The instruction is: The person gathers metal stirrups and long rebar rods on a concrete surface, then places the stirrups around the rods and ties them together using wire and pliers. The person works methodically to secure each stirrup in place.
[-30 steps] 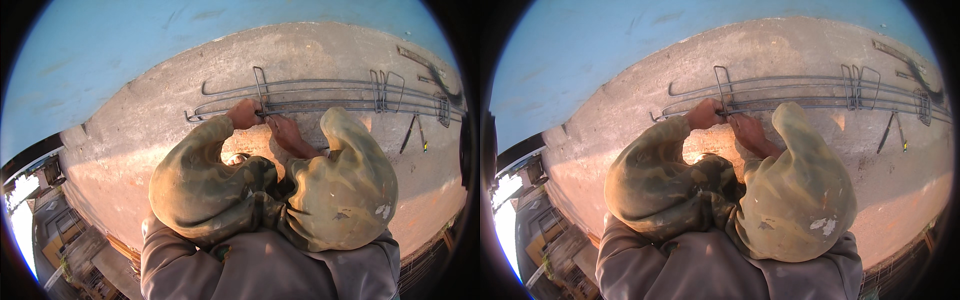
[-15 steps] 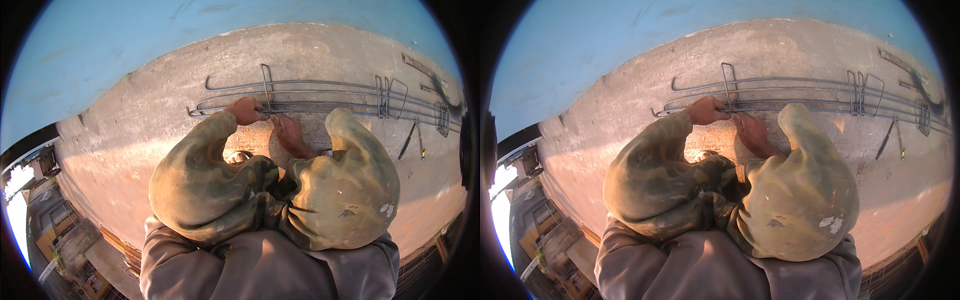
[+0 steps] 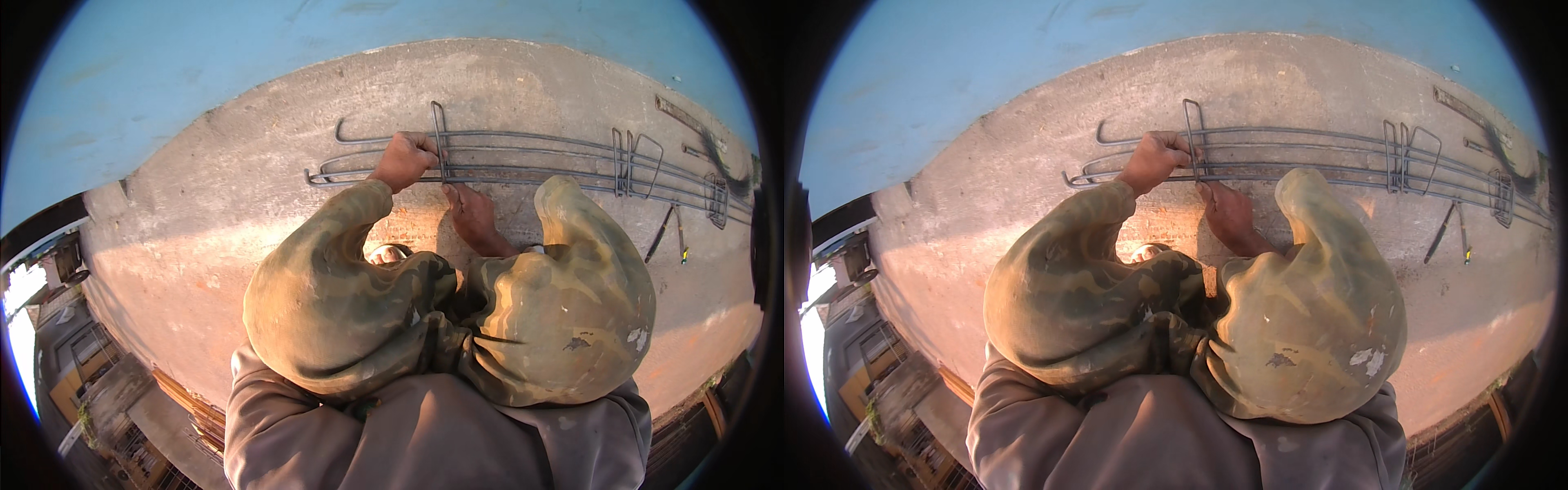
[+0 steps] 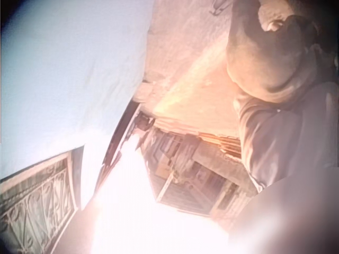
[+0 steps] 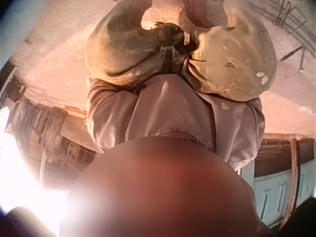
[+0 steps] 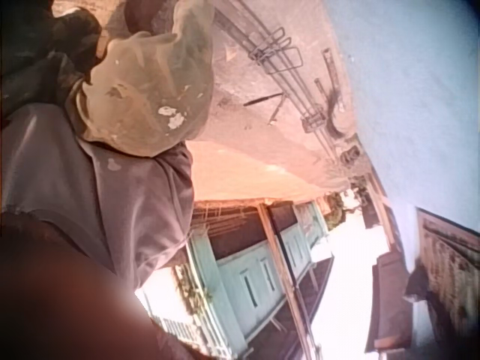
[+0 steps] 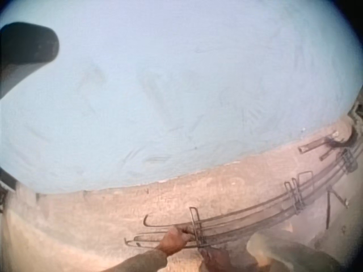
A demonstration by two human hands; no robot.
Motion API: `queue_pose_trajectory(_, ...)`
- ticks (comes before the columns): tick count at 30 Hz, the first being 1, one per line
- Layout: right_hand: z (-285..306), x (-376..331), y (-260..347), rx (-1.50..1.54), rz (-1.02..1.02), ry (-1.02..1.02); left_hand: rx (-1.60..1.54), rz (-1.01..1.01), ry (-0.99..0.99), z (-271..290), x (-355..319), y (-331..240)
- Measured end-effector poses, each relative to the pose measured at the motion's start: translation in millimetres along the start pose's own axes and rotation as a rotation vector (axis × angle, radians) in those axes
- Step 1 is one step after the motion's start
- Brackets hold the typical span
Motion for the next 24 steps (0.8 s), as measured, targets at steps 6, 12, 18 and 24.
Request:
queue_pose_trajectory(6,-0.2,-0.4,-2.2,-0.022,-0.008,-0.008,0.218,0.053,0.068,1.0,-2.3,2.8)
queue_pose_trajectory(12,-1.3,0.5,0.6,0.011,0.005,0.003,0.281,0.007,0.146,-0.5,3.2,2.4)
queue_pose_trajectory(18,4.1,-0.6,-6.2,-0.012,-0.035,0.018,0.714,-0.666,-0.199,-25.3,-40.7,4.7)
queue_pose_trajectory(24,1.9,2.3,-4.4,0.164,-0.110,0.175,0.851,-0.984,-0.160,-26.4,-64.8,13.8)
Point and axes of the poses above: each hand's wrist, its own x-axis towards the middle knuckle, its own z-axis out of the back of the hand, y = z × x, the point moved 2 cm from there along x, towards the middle knuckle, and after that the axes turned 11 degrees about -z, right-handed, at the moved point
